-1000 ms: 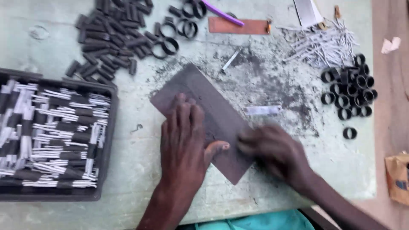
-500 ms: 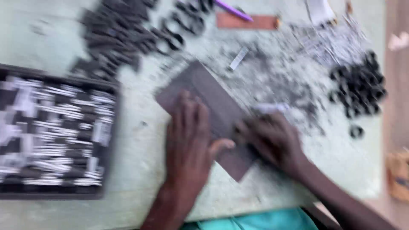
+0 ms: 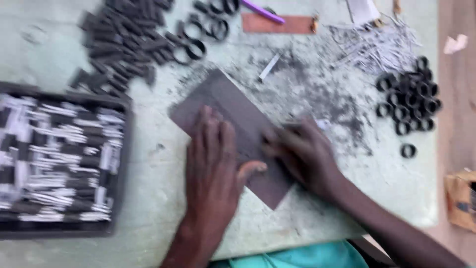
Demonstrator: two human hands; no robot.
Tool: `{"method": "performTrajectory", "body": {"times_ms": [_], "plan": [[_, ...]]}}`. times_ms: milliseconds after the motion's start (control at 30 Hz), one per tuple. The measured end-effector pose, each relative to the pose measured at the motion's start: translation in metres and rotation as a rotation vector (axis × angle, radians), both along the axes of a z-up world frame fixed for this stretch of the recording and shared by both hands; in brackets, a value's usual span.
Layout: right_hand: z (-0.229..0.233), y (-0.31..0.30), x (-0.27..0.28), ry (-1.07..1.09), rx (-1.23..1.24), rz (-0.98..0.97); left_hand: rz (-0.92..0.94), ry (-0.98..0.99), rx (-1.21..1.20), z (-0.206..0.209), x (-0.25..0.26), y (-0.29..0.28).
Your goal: Sanding and cleaning small black rings using sandpaper on a workbench.
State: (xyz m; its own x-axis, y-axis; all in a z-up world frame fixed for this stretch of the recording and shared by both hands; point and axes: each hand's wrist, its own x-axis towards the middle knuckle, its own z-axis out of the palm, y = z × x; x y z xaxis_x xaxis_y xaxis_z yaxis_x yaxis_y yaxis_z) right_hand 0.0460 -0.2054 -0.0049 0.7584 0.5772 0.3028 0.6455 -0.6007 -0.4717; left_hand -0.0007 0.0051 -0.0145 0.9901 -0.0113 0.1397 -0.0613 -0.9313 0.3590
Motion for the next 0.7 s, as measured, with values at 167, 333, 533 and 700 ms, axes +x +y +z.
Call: {"method": "performTrajectory", "body": {"times_ms": [167, 333, 533, 700], "plan": [[0.023, 0.070, 0.060, -0.035, 0.159, 0.178, 0.020, -0.014, -0.105, 0.011, 0.001, 0.004], [0.031, 0.000, -0.016, 0.169, -0.053, 0.019, 0.016, 0.047, -0.160, 0.014, 0.010, 0.003], [0.010, 0.038, 0.037, 0.040, -0.030, -0.056, -0.020, -0.003, -0.042, 0.008, 0.002, -0.003], [0.035, 0.059, 0.039, 0.082, 0.041, -0.014, -0.017, 0.000, -0.139, 0.010, 0.005, 0.006]]}}
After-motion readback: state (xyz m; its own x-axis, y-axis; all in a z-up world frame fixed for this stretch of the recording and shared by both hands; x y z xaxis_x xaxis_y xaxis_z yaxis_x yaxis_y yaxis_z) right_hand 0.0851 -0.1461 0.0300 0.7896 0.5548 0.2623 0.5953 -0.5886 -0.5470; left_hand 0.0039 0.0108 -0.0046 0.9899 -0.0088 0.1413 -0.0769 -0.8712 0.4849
